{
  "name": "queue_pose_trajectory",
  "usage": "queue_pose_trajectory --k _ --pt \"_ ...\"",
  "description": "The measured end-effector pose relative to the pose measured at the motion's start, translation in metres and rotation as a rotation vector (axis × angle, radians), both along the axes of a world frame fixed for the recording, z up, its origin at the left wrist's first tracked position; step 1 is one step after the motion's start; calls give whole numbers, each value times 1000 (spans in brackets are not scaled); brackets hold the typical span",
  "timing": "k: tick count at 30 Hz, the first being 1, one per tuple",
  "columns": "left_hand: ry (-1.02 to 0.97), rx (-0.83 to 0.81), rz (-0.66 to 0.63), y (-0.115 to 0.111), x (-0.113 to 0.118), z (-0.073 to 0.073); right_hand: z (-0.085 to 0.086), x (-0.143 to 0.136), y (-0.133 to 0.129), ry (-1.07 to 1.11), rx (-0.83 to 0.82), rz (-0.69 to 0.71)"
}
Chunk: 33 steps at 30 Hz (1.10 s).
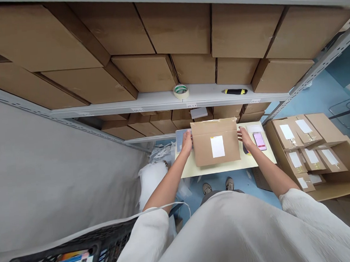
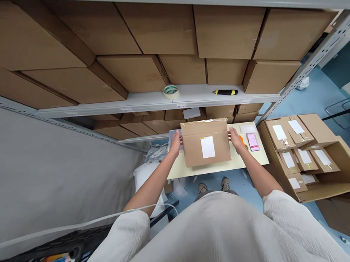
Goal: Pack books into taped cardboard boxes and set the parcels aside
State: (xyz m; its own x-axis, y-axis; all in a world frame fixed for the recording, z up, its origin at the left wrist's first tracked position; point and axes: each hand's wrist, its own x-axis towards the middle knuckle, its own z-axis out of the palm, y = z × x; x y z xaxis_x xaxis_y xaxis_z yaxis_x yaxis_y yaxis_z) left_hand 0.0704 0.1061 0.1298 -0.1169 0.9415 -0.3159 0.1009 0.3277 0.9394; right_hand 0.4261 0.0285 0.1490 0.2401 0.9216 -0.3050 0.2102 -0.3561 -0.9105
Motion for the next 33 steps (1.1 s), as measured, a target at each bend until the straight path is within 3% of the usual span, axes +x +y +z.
queue_pose_trajectory --k 3,6,15,18,21,23,25,28,30,33 --pt "-71 10 61 0 -4 12 13 -2 -1 140 40 -121" --pt "-83 3 55 -3 -8 18 19 -3 -3 186 87 -153" --pt "85 -135 -101 -31 -20 3 2 9 -21 217 -149 -120" --pt "222 -5 -123 -32 -20 12 16 13 -22 59 -88 -158" --pt "350 283 -237 -30 -9 33 42 9 -16 -271 183 -203" --pt "388 421 -433 -28 6 48 60 0 -9 -421 316 -87" --pt "402 449 -653 -26 22 59 72 -10 0 -484 341 154" --pt "415 430 -879 -23 37 63 74 -17 11 -545 296 484" --pt "445 440 -904 -23 32 60 66 -11 14 -618 218 582" --pt "536 473 -826 -28 3 51 52 6 11 -723 55 626"
